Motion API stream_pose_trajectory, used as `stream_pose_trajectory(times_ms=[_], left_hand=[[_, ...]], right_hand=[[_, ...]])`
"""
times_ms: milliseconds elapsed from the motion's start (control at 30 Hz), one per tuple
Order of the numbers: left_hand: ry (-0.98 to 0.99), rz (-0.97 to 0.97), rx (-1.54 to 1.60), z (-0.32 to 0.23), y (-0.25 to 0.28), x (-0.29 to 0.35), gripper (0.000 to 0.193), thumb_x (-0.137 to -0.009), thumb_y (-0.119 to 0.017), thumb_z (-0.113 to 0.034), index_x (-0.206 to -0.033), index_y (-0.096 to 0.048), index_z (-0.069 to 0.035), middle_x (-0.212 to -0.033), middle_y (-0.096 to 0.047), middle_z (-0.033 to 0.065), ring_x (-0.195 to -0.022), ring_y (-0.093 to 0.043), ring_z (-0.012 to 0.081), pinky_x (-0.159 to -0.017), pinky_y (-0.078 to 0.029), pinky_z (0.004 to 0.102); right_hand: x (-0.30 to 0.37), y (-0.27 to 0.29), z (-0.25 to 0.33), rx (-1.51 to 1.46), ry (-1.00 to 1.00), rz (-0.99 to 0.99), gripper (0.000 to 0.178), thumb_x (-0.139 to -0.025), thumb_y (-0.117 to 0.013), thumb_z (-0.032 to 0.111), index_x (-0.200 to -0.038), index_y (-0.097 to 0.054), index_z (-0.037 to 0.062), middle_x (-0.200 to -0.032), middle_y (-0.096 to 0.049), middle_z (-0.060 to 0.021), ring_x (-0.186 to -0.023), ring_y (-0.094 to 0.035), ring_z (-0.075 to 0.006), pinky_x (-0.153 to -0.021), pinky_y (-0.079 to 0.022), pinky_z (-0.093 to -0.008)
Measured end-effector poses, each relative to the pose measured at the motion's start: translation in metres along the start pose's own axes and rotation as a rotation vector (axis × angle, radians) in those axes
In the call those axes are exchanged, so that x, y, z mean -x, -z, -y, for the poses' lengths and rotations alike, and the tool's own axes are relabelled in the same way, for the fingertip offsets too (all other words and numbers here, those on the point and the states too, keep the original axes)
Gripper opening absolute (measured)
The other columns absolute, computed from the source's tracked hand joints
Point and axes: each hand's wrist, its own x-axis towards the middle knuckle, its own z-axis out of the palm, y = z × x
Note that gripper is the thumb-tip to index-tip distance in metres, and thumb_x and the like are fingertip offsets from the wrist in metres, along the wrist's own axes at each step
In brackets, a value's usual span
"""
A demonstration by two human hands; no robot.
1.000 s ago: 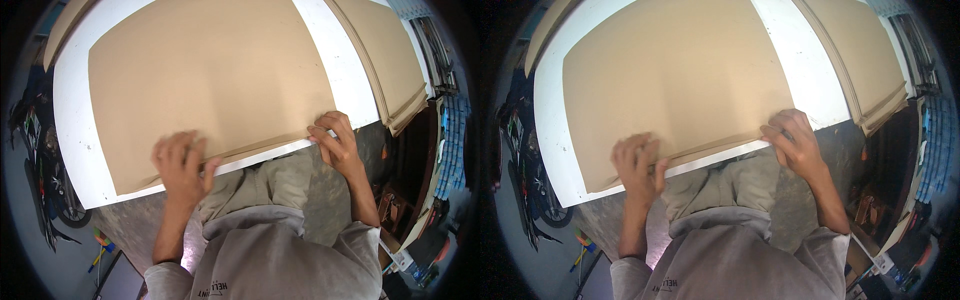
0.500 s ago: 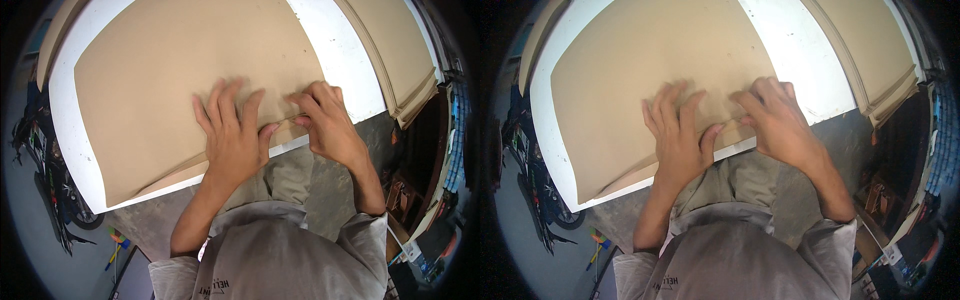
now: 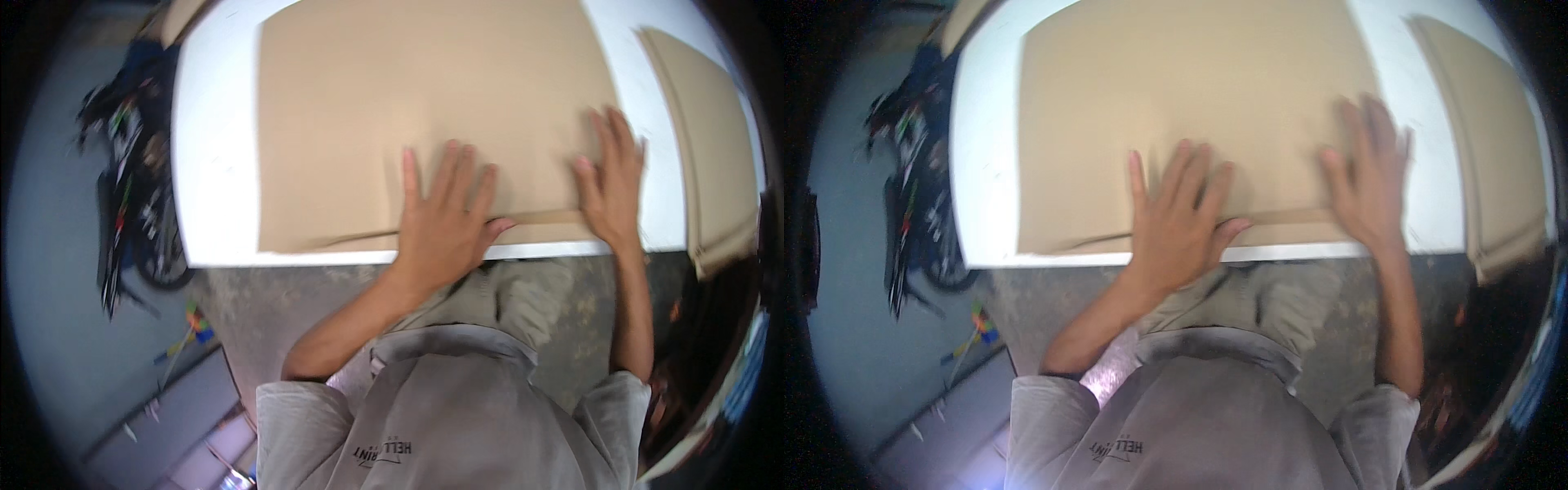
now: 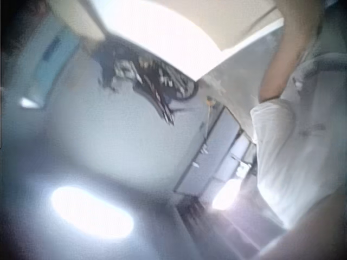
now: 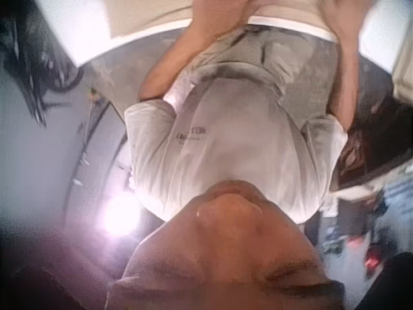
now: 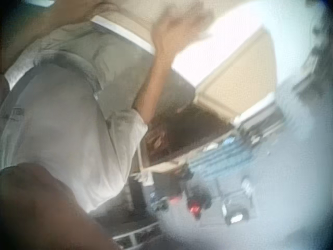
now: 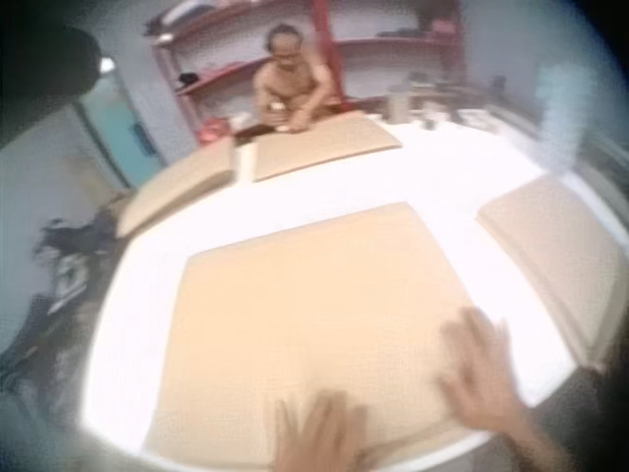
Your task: The person repeatedly folds rectangular cardboard sheets in half on a white table, pressing the crease with both hands and stacking the folded pieces. The person handles each sheet one at a time and places the finished folds into a growing stack.
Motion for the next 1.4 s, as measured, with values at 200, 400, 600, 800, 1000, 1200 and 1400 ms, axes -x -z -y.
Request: stream_pose_trajectory(times_ms=[200,400,600,800,1000,1200,1400], left_hand=[[0.16,-0.035,-0.202,0.147,0.062,0.093,0.079,-0.099,-0.058,-0.07,-0.139,-0.065,-0.002,-0.145,-0.059,0.0269,-0.136,-0.055,0.045,-0.124,-0.028,0.0668],[0.25,0.051,0.109,0.172,0.049,0.086,0.062,-0.102,-0.062,-0.056,-0.134,-0.064,-0.002,-0.133,-0.061,0.0224,-0.12,-0.057,0.0402,-0.118,-0.031,0.0652],[0.234,-0.11,-0.03,0.178,0.032,0.074,0.065,-0.108,-0.056,-0.051,-0.159,-0.049,-0.011,-0.166,-0.036,0.0272,-0.155,-0.028,0.0501,-0.122,-0.013,0.0772],[0.238,0.043,-0.307,0.171,0.021,0.073,0.065,-0.113,-0.043,-0.05,-0.17,-0.035,-0.022,-0.177,-0.018,0.0257,-0.166,-0.008,0.0459,-0.127,0.002,0.0739],[0.24,0.024,-0.191,0.184,0.023,0.081,0.073,-0.109,-0.041,-0.061,-0.168,-0.038,-0.017,-0.176,-0.024,0.0247,-0.165,-0.012,0.0468,-0.129,0.0,0.0719],[0.236,-0.38,0.745,0.213,0.015,0.093,0.087,-0.107,-0.033,-0.07,-0.155,-0.051,0.001,-0.158,-0.05,0.0253,-0.156,-0.036,0.0407,-0.13,-0.022,0.056],[0.041,-0.298,0.298,0.187,0.041,0.088,0.067,-0.097,-0.069,-0.059,-0.132,-0.068,-0.002,-0.133,-0.065,0.0195,-0.132,-0.057,0.0377,-0.115,-0.041,0.0517]], right_hand=[[-0.007,0.01,0.006,0.107,0.007,0.106,0.064,-0.112,-0.046,0.051,-0.163,-0.047,0.0123,-0.17,-0.035,-0.0263,-0.16,-0.03,-0.0428,-0.131,-0.016,-0.0597],[-0.004,0.006,-0.009,0.03,0.037,0.086,0.066,-0.112,-0.044,0.053,-0.163,-0.047,0.0109,-0.17,-0.033,-0.029,-0.158,-0.03,-0.0465,-0.129,-0.023,-0.0575],[-0.007,0.006,0.005,0.114,0.013,0.084,0.068,-0.111,-0.048,0.053,-0.162,-0.047,0.0084,-0.168,-0.034,-0.0335,-0.159,-0.028,-0.0488,-0.129,-0.024,-0.0583],[-0.03,-0.044,0.184,0.048,0.071,0.088,0.074,-0.108,-0.049,0.061,-0.162,-0.047,0.0103,-0.165,-0.033,-0.0398,-0.158,-0.024,-0.0567,-0.12,-0.013,-0.0825],[-0.022,-0.021,0.121,0.108,0.158,0.046,0.071,-0.104,-0.054,0.061,-0.163,-0.048,0.0235,-0.172,-0.033,-0.0244,-0.163,-0.021,-0.0472,-0.119,-0.006,-0.0851],[0.001,-0.007,-0.028,0.174,-0.035,0.046,0.075,-0.11,-0.037,0.061,-0.169,-0.036,0.0147,-0.175,-0.028,-0.0216,-0.166,-0.013,-0.0418,-0.128,-0.001,-0.072],[-0.002,0.017,0.0,-0.177,-0.245,-0.136,0.063,-0.109,-0.054,0.046,-0.159,-0.048,0.0075,-0.165,-0.046,-0.0197,-0.16,-0.031,-0.042,-0.129,-0.012,-0.067]])
